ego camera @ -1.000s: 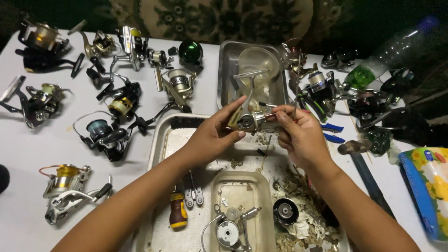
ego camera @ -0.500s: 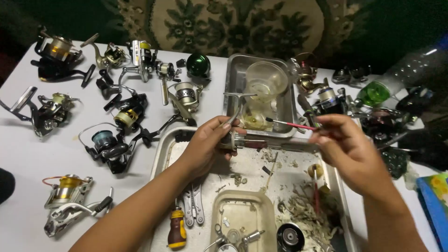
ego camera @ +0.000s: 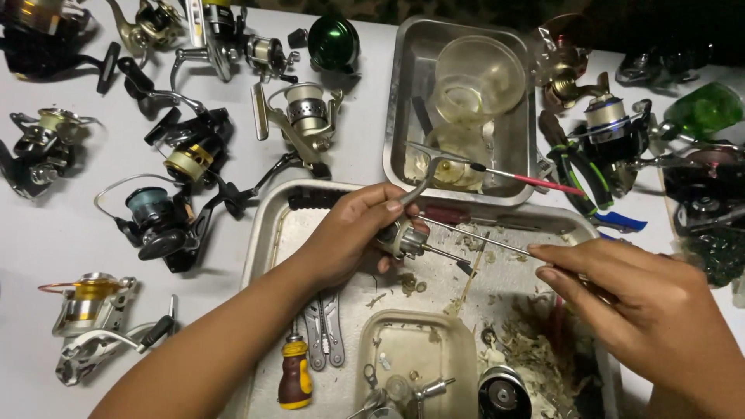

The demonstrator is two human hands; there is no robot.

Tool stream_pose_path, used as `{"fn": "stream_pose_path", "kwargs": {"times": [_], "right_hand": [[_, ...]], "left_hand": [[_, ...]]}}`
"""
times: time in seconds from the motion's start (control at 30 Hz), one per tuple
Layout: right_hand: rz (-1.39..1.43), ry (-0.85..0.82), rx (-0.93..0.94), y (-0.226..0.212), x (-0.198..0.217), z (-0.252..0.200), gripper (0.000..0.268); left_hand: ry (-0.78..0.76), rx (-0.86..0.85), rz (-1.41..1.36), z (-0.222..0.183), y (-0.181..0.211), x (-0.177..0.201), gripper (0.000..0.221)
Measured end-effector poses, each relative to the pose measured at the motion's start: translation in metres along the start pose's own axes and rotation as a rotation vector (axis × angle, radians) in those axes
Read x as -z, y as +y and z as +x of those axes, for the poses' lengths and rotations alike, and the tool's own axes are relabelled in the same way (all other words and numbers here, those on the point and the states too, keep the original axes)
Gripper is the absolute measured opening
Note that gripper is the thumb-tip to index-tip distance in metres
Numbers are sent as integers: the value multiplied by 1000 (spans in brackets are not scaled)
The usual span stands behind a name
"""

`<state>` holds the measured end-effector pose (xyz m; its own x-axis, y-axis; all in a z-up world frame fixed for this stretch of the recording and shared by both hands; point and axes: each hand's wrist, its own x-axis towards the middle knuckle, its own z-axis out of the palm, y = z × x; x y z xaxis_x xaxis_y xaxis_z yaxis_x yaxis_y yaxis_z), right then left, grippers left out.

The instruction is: Lubricating and maintaining the internal bearings and components of a fishing reel using a screwdriver and brush.

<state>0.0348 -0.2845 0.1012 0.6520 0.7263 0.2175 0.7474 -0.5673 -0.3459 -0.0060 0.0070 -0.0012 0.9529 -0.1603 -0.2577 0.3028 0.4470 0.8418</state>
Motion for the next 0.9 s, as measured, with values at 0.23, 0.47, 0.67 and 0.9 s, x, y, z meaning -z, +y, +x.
{"fn": "stream_pose_path", "kwargs": {"times": [0.23, 0.47, 0.67, 0.9], "right_hand": [[32, 10, 19, -6, -5, 2, 25], [21, 55, 6, -11, -4, 0, 22], [-46, 52, 89, -9, -3, 0, 24], [27, 28, 31, -11, -4, 0, 23]], "left_hand": [[20, 10, -33, -1, 0, -1, 16], [-19, -19, 36, -4, 2, -3, 18], [-11, -13, 47, -4, 3, -4, 17], [22, -39, 210, -5, 6, -6, 17]]}}
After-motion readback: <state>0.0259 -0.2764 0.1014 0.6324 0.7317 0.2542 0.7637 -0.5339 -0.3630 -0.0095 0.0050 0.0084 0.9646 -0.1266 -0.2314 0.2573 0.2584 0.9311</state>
